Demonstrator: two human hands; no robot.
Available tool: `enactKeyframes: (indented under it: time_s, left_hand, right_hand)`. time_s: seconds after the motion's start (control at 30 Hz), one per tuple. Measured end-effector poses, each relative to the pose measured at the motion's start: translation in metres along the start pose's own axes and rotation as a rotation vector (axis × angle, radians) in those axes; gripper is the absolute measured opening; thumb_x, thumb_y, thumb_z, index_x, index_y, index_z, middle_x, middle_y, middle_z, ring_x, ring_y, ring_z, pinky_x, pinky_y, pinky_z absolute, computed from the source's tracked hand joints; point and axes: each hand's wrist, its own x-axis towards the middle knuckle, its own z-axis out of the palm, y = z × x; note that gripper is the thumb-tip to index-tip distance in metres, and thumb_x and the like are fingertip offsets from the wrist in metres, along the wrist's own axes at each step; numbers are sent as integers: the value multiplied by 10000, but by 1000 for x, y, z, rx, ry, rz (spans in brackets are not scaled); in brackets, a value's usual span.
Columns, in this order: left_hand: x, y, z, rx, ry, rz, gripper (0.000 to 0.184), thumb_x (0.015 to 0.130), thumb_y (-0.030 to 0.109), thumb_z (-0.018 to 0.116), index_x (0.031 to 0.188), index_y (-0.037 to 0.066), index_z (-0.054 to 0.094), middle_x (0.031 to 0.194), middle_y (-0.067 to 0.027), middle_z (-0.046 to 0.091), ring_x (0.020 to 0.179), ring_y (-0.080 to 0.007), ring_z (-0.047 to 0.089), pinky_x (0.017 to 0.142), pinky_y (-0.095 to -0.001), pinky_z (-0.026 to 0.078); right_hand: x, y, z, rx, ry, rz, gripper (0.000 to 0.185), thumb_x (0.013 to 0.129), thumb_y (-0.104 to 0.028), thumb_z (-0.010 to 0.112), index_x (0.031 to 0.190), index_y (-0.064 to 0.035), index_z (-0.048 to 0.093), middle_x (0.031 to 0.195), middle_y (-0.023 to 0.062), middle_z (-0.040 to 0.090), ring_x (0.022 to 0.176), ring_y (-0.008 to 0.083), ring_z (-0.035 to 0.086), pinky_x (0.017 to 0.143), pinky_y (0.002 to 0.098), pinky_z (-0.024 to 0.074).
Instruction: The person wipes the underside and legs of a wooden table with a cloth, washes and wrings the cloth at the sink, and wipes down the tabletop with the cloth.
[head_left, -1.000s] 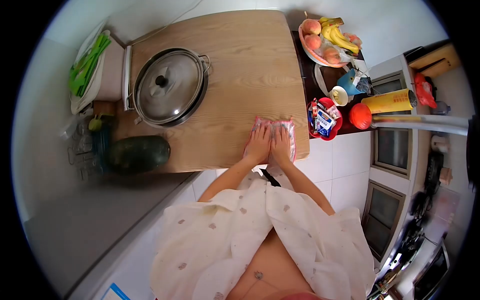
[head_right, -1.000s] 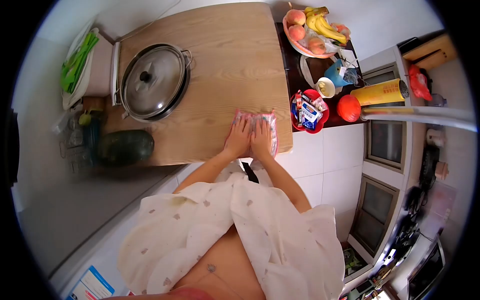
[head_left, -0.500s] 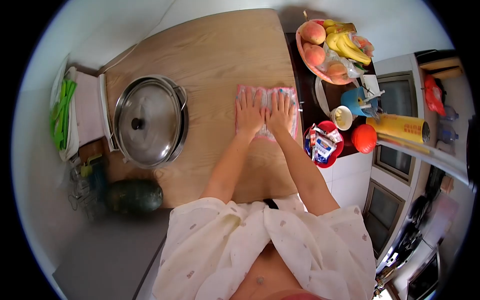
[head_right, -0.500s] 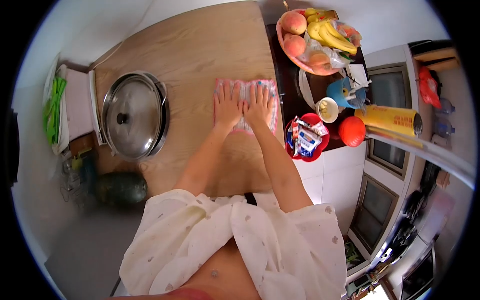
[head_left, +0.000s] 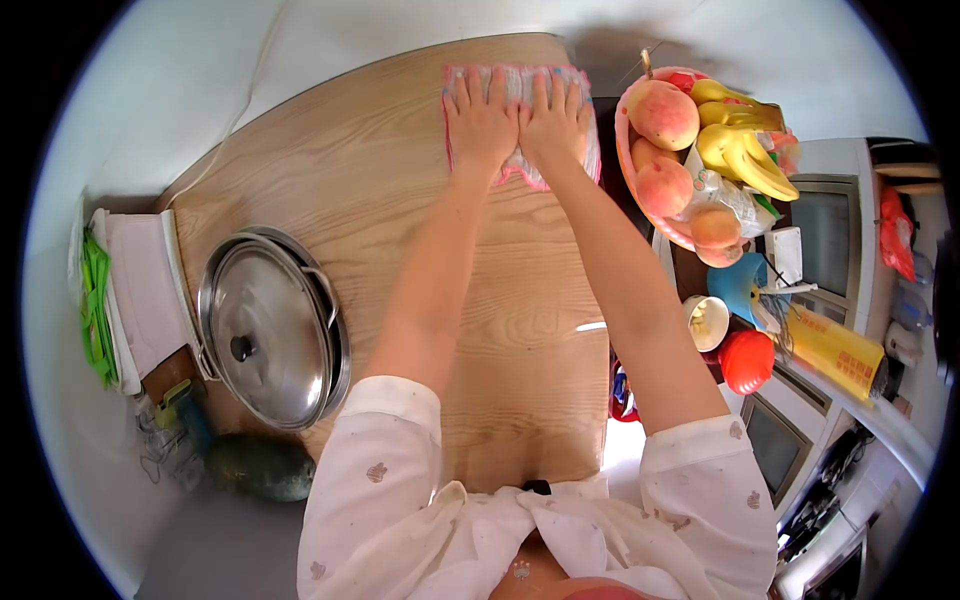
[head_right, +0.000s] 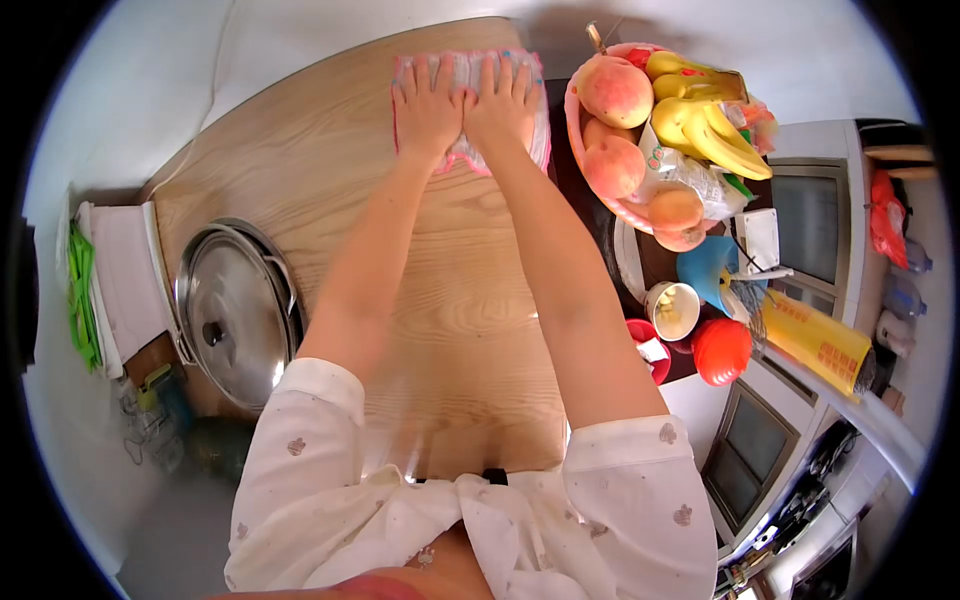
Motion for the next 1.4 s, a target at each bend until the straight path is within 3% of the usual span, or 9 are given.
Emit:
enactKeyframes:
  time_s: [0.13, 0.2, 0.33, 0.4, 0.53, 0.63, 0.7, 0.83, 1.4]
  left_hand:
    - [24, -10, 21, 9, 34, 1, 457, 807, 312, 437, 1236, 160, 396, 1256, -155, 362, 1153, -346, 329, 933, -504, 261]
    - [31, -13, 25, 49, 73, 7, 467, 806, 317, 437, 1241, 155, 388, 1275, -153, 348, 1168, -340, 319, 934, -507, 255]
    - [42, -13, 31, -36, 95, -73, 444, 823, 316, 390, 1226, 129, 403, 1260, -175, 363, 1163, -346, 319, 956, -500, 227]
    - [46, -15, 33, -16, 39, -69, 464, 833, 341, 370, 1249, 136, 375, 1303, -156, 319, 1195, -341, 286, 972, -497, 201]
    - [35, -4, -4, -15, 29, -32, 440, 799, 253, 413, 1205, 85, 408, 1253, -189, 361, 1201, -370, 263, 985, -472, 201]
    - [8, 2, -17, 10, -165, -72, 482, 856, 311, 289, 1289, 100, 316, 1341, -119, 283, 1266, -310, 165, 1026, -451, 125]
    - [-19, 0, -11, -21, -67, -54, 489, 832, 357, 374, 1269, 139, 346, 1333, -142, 282, 1219, -333, 258, 983, -497, 182]
    - [-74, 7, -29, 36, 16, -7, 478, 808, 321, 436, 1247, 145, 375, 1294, -156, 330, 1182, -343, 307, 937, -514, 245]
    - [-357, 58, -199, -41, -364, 30, 539, 812, 315, 425, 1294, 104, 311, 1351, -163, 245, 1239, -334, 231, 986, -510, 172]
  right_hand:
    - [34, 4, 17, -14, 17, -20, 532, 845, -369, 309, 1302, -97, 282, 1349, 116, 263, 1252, 332, 192, 1002, 471, 157]
    - [47, 7, 21, -34, 141, -133, 510, 842, -385, 334, 1269, -105, 336, 1322, 102, 309, 1215, 328, 256, 958, 497, 217]
    - [61, 6, 24, -19, 108, -134, 514, 839, -382, 333, 1275, -108, 328, 1330, 104, 302, 1220, 317, 259, 966, 491, 216]
    - [68, 6, 20, 80, -88, -79, 625, 816, -416, 372, 1302, -38, 268, 1365, 179, 205, 1264, 343, 167, 1036, 443, 102]
    - [65, 14, 35, 60, -17, -192, 595, 817, -411, 383, 1312, -100, 275, 1367, 168, 206, 1258, 366, 163, 1028, 476, 96]
    - [28, 18, 27, 88, -33, -165, 606, 818, -423, 371, 1314, -90, 269, 1369, 163, 206, 1259, 372, 158, 1033, 459, 101]
    - [0, 21, 14, -151, 61, -275, 518, 846, -379, 316, 1292, -116, 303, 1344, 102, 280, 1233, 303, 245, 985, 473, 198]
    - [-63, 14, -10, -42, -5, -233, 540, 844, -370, 301, 1308, -96, 271, 1365, 101, 246, 1263, 302, 189, 1010, 456, 155]
    - [-385, -15, -124, 91, -201, -120, 548, 813, -317, 386, 1299, -80, 297, 1346, 139, 269, 1244, 331, 228, 1007, 475, 164]
